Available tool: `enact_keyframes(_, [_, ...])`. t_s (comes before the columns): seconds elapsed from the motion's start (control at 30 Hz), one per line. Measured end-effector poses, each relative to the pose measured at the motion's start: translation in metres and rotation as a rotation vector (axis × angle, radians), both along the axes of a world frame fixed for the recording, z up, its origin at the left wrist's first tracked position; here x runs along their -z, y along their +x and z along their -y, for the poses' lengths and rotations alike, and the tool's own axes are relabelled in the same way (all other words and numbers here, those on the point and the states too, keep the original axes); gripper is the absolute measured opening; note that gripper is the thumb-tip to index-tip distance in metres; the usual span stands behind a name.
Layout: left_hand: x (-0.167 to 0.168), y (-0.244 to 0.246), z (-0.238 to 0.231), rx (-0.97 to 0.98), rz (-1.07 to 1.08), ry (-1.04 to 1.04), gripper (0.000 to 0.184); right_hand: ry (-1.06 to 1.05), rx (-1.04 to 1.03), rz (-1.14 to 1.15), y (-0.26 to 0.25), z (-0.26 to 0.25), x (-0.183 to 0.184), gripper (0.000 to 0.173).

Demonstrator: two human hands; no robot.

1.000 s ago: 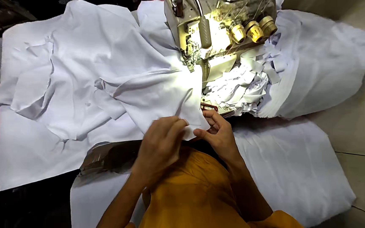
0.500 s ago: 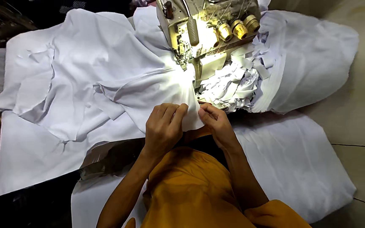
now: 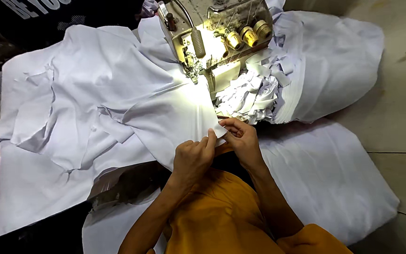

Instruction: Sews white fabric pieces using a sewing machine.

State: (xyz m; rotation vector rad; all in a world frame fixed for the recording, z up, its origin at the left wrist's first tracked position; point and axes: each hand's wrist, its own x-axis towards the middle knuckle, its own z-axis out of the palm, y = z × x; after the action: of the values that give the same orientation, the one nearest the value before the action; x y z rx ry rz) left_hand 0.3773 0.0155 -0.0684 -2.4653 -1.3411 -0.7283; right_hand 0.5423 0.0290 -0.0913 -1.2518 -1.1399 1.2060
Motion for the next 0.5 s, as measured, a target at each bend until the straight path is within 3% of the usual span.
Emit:
enact_keyframes(0.1, [0.009, 0.001, 0.004, -0.033, 0.004, 0.019, 0.021, 0.006, -0.012, -0.004, 0.003, 0.000, 0.005, 0.014])
enact_keyframes(0.23, [0.017, 0.003, 0.009, -0.055, 0.060, 0.042, 0.021, 0.023, -0.066, -0.034, 0.008, -0.002, 0.004, 0.034])
enact_keyframes(0.37, [0.028, 0.001, 0.011, -0.041, 0.079, 0.065, 0.023, 0.026, -0.041, 0.088, 0.007, -0.005, -0.001, 0.018])
enact_keyframes(0.5, [0.035, -0.001, 0.011, 0.003, 0.114, 0.086, 0.021, 0.002, 0.002, 0.148, 0.005, -0.008, 0.002, 0.020])
